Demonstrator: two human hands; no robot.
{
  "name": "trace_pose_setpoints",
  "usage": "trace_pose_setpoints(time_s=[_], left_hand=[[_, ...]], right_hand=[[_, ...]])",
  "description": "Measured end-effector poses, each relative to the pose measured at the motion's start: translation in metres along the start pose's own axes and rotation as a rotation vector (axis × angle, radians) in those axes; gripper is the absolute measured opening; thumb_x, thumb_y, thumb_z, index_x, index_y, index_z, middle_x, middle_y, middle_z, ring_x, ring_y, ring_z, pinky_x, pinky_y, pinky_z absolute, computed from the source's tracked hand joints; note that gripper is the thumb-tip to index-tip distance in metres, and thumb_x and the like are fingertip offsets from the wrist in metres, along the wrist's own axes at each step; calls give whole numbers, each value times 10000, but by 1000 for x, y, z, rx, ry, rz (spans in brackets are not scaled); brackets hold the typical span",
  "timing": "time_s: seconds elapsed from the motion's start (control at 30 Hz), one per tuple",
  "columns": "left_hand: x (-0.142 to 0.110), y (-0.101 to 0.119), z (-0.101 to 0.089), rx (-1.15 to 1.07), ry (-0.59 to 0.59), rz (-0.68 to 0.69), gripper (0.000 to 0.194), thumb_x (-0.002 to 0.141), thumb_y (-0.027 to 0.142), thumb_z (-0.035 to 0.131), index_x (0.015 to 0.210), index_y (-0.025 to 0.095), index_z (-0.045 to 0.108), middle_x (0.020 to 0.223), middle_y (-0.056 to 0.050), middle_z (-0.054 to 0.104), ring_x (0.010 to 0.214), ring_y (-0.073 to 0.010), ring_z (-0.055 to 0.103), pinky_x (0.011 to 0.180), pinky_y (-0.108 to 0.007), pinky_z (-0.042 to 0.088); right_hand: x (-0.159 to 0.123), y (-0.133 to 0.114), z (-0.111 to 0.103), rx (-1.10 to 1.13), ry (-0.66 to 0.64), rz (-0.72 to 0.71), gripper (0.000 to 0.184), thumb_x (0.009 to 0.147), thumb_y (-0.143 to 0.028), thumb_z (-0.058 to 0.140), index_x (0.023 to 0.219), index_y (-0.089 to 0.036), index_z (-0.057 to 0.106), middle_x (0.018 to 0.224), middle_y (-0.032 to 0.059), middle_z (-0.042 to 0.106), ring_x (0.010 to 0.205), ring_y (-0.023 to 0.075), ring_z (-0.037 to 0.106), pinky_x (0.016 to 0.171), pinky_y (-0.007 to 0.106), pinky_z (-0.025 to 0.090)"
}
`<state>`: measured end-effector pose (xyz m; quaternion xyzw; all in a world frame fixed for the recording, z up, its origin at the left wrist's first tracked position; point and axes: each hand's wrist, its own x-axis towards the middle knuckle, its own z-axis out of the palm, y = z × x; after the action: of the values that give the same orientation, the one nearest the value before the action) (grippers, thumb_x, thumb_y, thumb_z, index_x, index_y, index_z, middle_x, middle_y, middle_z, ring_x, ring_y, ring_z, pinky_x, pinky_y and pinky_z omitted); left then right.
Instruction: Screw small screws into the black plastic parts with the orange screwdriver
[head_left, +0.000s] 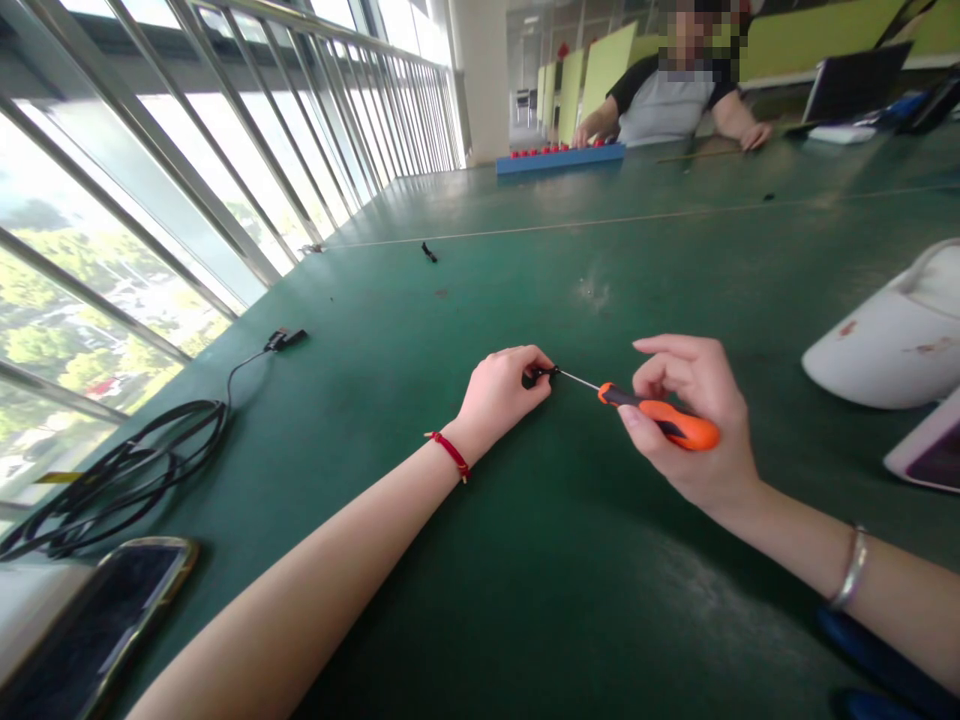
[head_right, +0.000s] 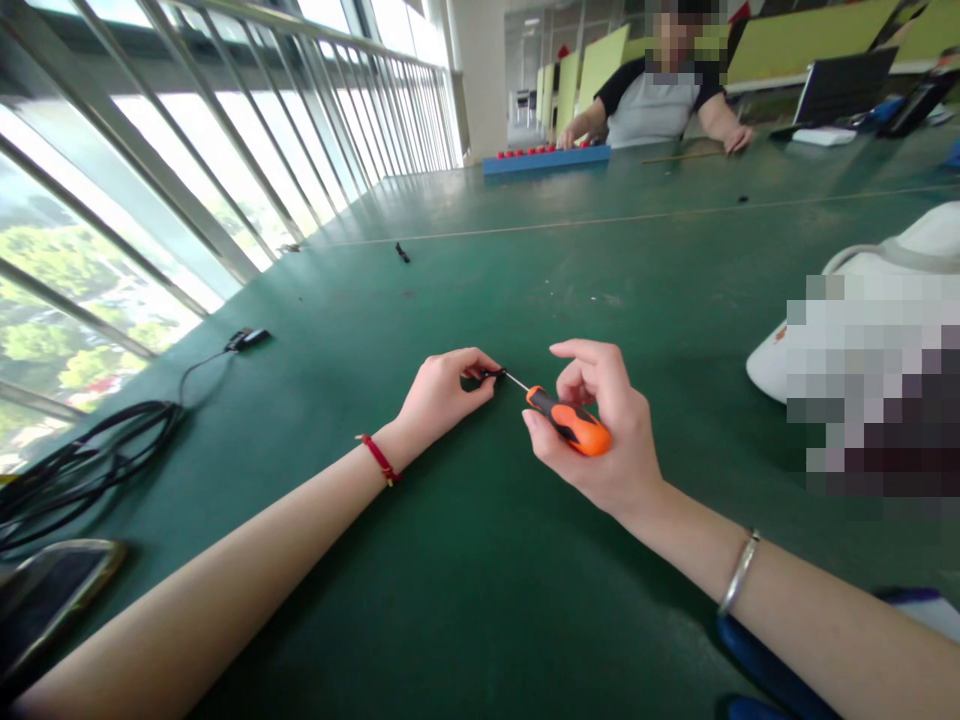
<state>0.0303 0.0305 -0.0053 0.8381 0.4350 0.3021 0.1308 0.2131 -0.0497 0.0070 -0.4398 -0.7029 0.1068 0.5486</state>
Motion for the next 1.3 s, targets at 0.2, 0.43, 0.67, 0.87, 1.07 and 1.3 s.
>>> trace_pose_setpoints(time_s=[0.2, 0.43, 0.67, 0.87, 1.07, 1.3], left_hand=[[0, 0, -1, 7, -3, -4, 150, 763, 174, 543, 857, 191, 659, 844, -7, 696, 761, -146, 627, 706, -257, 503], [0, 1, -2, 9, -10, -12, 153, 764, 172, 546, 864, 191, 660, 854, -11, 696, 769, -149, 629, 717, -262, 508], [0, 1, -1, 7, -16, -11, 150, 767, 177, 546, 861, 188, 663, 841, -12, 693, 759, -147, 626, 709, -260, 510], [0, 0, -1, 2, -13, -8, 157, 769, 181, 539, 866, 190, 662, 845, -10, 691, 764, -146, 623, 713, -259, 505], [0, 1, -1, 2, -15, -11, 155, 769, 183, 540, 863, 192, 662, 842, -13, 692, 760, -147, 623, 708, -259, 503], [0, 2, -1, 9, -14, -13, 154, 766, 179, 544, 862, 192, 664, 844, -11, 695, 763, -148, 627, 704, -257, 503]], right_hand=[[0, -4, 0, -75, 21, 5, 104, 789, -234, 583, 891, -232, 565, 608, -23, 567, 546, 124, 554, 508, 264, 431], [1, 1, 0, -20, 43, 3, 338, 734, -199, 635, 1042, -256, 508, 649, -28, 519, 532, 125, 515, 487, 277, 441], [0, -2, 0, -64, 58, -56, 208, 754, -179, 615, 941, -242, 550, 634, -23, 557, 590, 137, 567, 560, 291, 461], [2, 1, 0, -22, 40, 24, 366, 728, -216, 643, 1061, -236, 492, 615, -57, 479, 512, 107, 486, 496, 270, 414], [0, -4, 0, -112, 27, -19, 110, 761, -223, 623, 855, -239, 568, 643, -13, 592, 607, 146, 591, 567, 298, 458], [1, 6, 1, 35, 108, -43, 438, 724, -166, 630, 1128, -257, 488, 845, 29, 549, 706, 163, 564, 638, 334, 505]])
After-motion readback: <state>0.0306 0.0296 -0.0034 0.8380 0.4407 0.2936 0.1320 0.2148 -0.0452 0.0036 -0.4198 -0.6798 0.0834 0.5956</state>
